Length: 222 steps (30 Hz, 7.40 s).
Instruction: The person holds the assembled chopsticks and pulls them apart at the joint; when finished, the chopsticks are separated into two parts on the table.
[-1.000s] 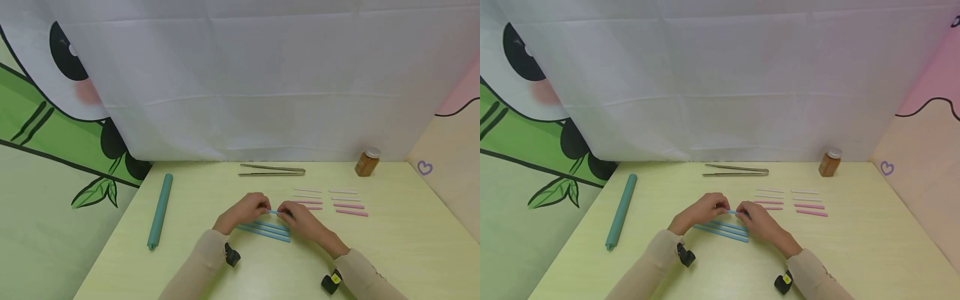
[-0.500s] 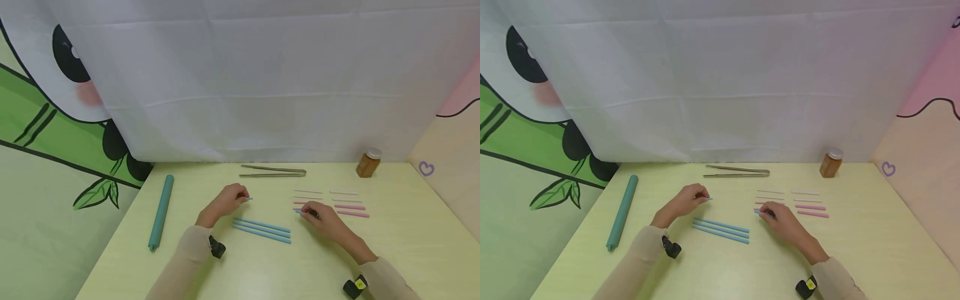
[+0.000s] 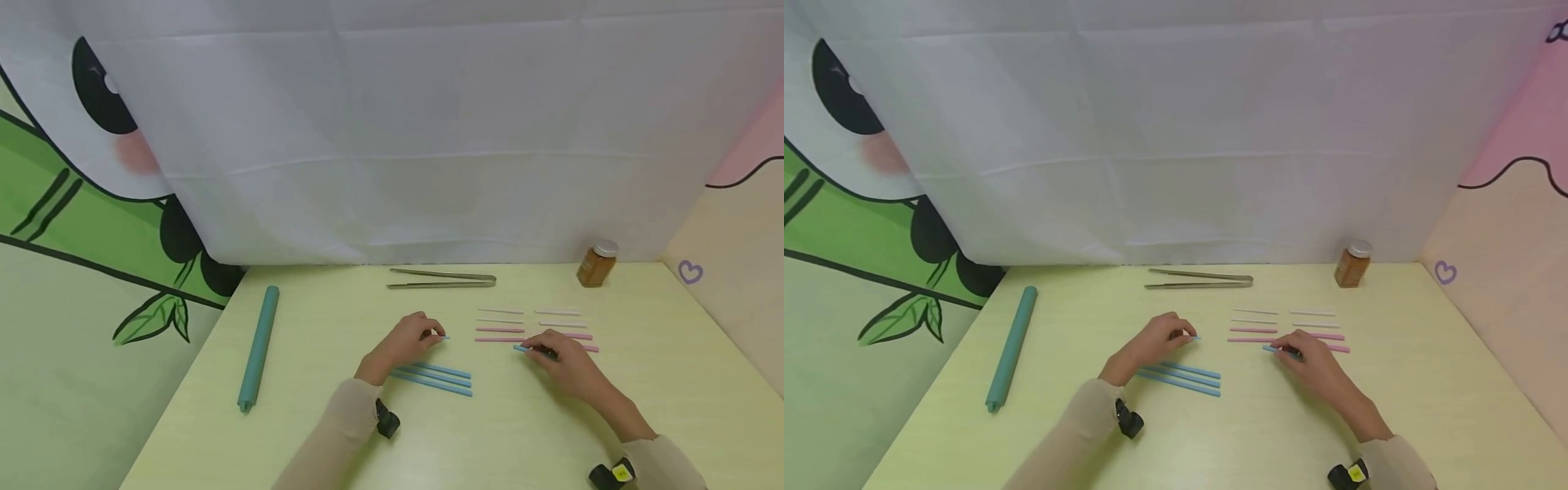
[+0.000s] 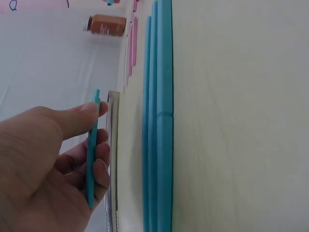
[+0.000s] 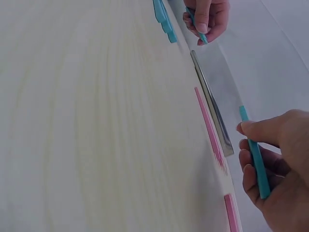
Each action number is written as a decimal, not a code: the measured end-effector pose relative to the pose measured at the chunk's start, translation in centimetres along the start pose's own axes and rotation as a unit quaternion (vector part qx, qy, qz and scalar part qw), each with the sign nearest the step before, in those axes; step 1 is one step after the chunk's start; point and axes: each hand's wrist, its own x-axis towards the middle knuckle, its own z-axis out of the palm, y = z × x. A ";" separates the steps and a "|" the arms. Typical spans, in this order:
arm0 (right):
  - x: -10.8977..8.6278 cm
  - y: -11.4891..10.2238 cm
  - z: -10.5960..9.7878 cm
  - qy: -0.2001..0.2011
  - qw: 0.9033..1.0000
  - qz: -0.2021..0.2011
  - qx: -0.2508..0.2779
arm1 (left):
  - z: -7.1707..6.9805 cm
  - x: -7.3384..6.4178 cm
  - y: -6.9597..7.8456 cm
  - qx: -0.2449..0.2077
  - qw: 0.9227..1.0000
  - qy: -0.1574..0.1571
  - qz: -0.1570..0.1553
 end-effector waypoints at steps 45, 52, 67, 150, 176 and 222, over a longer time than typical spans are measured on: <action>-3.3 6.0 -3.1 0.040 0.996 0.005 -0.074 | 8.8 4.8 8.7 0.061 0.992 0.095 -0.049; -3.3 6.1 -3.0 0.043 0.997 0.004 -0.070 | 9.0 5.0 8.8 0.084 0.990 0.100 -0.051; -3.5 6.5 -3.0 0.046 0.996 0.011 -0.075 | 9.5 5.0 9.0 0.089 0.990 0.098 -0.046; 3.1 -8.7 6.0 -0.053 0.997 -0.046 0.023 | -2.0 -3.0 3.0 0.010 0.999 -0.036 0.039; 0.8 -3.6 2.4 0.025 1.000 0.000 -0.014 | -3.3 -3.8 -1.0 -0.020 0.998 0.048 -0.041; -5.5 5.2 -3.6 0.046 0.996 0.037 -0.070 | 8.4 2.3 9.1 0.105 0.994 0.031 0.008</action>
